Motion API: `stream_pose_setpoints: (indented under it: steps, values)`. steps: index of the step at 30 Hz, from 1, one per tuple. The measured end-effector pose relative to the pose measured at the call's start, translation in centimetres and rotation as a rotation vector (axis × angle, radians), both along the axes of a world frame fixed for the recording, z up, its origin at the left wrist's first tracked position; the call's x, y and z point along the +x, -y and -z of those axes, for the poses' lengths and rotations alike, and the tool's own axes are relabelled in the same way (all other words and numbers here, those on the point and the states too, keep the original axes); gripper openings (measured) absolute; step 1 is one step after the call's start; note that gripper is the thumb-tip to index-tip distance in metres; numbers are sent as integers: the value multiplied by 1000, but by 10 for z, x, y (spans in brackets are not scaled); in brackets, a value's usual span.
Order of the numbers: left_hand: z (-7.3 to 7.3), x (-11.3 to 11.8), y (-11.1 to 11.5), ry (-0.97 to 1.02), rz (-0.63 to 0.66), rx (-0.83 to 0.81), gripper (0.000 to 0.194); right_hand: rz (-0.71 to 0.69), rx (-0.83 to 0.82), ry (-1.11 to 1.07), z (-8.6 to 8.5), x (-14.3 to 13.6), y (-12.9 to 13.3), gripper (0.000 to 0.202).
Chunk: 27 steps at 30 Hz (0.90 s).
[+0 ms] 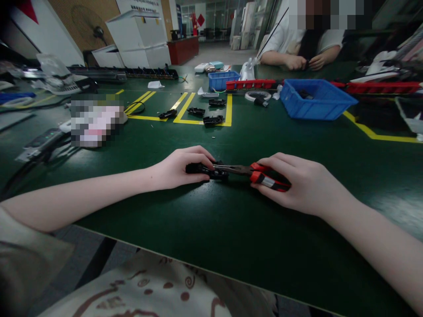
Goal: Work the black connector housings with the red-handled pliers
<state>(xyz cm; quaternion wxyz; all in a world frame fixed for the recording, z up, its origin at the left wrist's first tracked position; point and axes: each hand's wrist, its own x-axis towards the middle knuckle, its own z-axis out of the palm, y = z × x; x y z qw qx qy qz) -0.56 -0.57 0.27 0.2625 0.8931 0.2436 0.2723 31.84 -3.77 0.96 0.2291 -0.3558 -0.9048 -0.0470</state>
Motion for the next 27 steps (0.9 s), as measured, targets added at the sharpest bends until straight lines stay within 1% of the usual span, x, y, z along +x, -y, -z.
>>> stream_pose_setpoints:
  steps: [3,7,13,20,25,27]
  values:
    - [0,0,0,-7,-2,4,14,4,0,2,1,1,-1,28]
    - [0,0,0,-2,4,0,15,-15,20,3,3,3,-3,34]
    - [-1,-1,-1,-14,10,-7,16,-12,50,28,2,3,-3,34]
    - [-1,-1,-2,-5,14,-32,14,9,6,33,1,1,-1,32]
    - [-1,-1,-3,-12,18,-49,14,-22,85,57,1,-1,-2,32]
    - [-1,-1,-3,-13,18,-56,14,-37,91,65,1,-1,-2,33]
